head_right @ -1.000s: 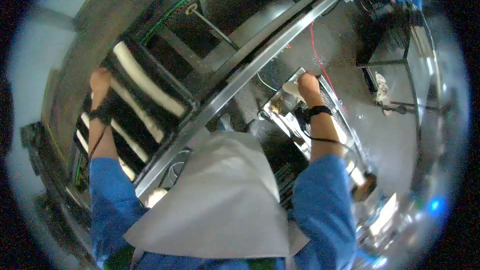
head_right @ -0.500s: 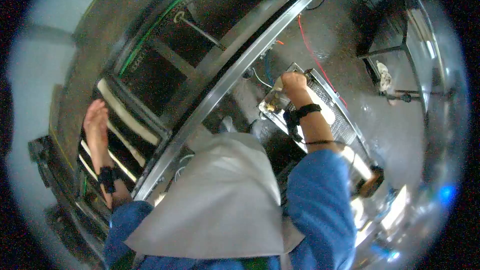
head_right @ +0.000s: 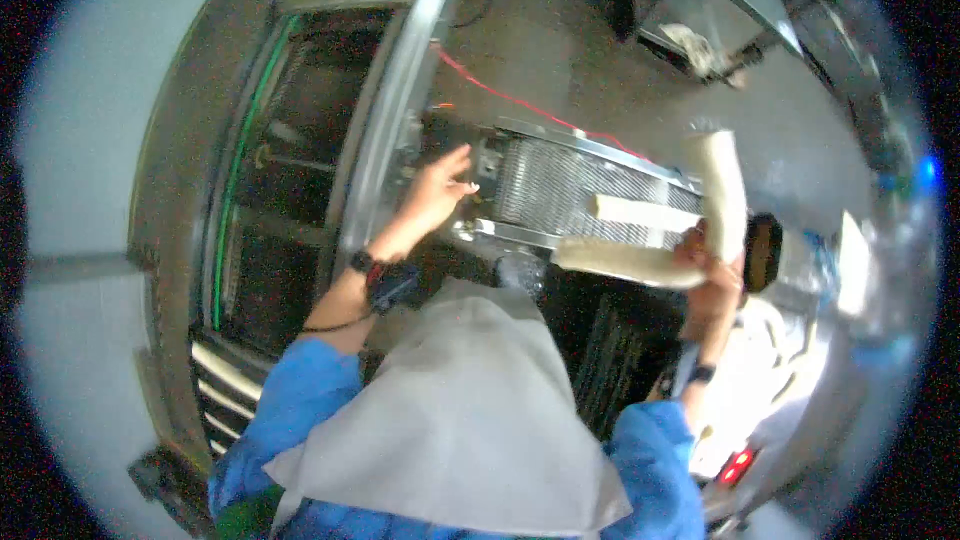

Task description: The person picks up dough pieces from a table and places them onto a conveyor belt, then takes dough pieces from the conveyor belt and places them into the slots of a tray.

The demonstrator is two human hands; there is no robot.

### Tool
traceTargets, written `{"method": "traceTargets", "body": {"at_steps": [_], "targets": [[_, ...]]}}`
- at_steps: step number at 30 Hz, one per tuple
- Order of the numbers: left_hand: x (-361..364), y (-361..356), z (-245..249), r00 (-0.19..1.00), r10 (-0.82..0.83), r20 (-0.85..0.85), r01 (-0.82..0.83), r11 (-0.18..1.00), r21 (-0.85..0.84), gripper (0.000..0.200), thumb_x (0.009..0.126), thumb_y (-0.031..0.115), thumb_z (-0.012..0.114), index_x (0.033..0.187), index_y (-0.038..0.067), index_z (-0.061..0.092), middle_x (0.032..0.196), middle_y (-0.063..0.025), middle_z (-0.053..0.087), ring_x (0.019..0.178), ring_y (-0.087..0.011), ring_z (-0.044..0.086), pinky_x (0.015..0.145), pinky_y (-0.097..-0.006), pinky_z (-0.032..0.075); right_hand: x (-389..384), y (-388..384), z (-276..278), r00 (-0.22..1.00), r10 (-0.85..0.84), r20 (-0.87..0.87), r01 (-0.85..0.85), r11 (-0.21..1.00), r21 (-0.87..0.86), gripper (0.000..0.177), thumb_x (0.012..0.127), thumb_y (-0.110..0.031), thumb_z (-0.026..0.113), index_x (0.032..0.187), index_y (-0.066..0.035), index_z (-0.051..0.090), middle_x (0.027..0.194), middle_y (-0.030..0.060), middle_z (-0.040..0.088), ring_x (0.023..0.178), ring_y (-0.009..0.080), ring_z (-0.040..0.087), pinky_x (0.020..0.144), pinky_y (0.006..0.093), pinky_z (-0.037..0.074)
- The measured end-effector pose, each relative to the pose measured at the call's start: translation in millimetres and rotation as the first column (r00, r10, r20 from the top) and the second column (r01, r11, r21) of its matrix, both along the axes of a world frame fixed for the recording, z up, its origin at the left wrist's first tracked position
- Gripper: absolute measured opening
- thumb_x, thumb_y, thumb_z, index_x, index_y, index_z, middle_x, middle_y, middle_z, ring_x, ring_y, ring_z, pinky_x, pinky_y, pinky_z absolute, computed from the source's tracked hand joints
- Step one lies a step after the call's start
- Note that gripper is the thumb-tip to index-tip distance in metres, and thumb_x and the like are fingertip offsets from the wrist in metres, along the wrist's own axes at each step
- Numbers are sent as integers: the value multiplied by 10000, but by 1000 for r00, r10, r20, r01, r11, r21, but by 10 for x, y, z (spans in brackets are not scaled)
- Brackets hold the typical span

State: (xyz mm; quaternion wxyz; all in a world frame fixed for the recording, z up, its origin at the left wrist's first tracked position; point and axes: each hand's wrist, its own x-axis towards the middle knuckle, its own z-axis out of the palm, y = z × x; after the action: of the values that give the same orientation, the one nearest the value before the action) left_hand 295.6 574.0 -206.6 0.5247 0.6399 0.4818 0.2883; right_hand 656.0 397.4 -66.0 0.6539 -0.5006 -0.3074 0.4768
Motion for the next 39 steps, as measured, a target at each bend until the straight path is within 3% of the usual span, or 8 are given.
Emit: {"method": "traceTargets", "body": {"at_steps": [1,7,9,14,18,26,30,39], "targets": [[130,56,152,999,32,-1,-31,976,-216,615,833,-26,650,1408,45,445,1196,-219,638,1040,-245,670,872,-338,540,94,-308,125,980,-177,95,175,984,21,573,722,-121,680,1242,40,503,944,95,590,752,206,559,721,337,463],[689,408,-611,859,99,-502,247,779,576,442,859,100,637,1287,32,551,1274,-227,570,1153,-399,557,993,-449,449,508,-1949,416,882,-462,-94,469,879,79,582,795,-93,626,1335,23,442,1054,95,581,806,171,558,683,291,492],[1003,408,-388,906,-88,-414,308,808,503,437,864,111,632,1285,25,551,1274,-223,571,1180,-393,537,1010,-446,434,493,-2230,457,724,-648,237,679,731,-72,562,774,-108,648,1293,16,470,978,78,570,756,158,551,659,269,481],[1561,218,-128,721,-488,-491,652,718,244,484,871,192,649,1310,29,527,1291,-204,561,1231,-388,495,1049,-461,390,816,-2813,613,346,-503,792,887,452,-100,636,750,-136,729,1314,27,486,911,117,637,709,210,606,658,330,524],[1453,-17,-196,655,-261,-709,690,589,420,554,854,236,683,1331,29,490,1328,-162,542,1248,-398,464,1081,-488,339,1646,-3337,-411,-5,-170,985,943,327,61,662,812,-192,732,1413,-145,457,1116,212,631,905,335,648,766,438,540],[1083,43,71,687,-247,-684,657,613,439,485,805,116,680,1255,31,519,1170,-212,604,1126,-393,538,993,-508,366,867,-3306,-1411,403,172,899,902,-243,-357,728,807,-240,655,1443,-56,352,1398,194,480,1322,352,423,1088,479,335],[971,-26,6,731,-222,-645,539,768,346,417,724,115,744,1083,47,545,975,-199,637,972,-398,594,862,-488,440,427,-3687,-1734,233,313,921,970,-142,-197,597,794,-56,631,1361,-38,442,1381,187,485,1291,369,435,1052,482,365],[882,38,86,702,-203,-682,479,844,242,422,721,185,682,1098,16,593,955,-219,647,905,-364,643,784,-450,498,824,-4106,-1663,408,94,908,912,1,-410,379,749,-10,571,1122,-48,512,1161,261,530,1080,484,505,888,547,431]]}}
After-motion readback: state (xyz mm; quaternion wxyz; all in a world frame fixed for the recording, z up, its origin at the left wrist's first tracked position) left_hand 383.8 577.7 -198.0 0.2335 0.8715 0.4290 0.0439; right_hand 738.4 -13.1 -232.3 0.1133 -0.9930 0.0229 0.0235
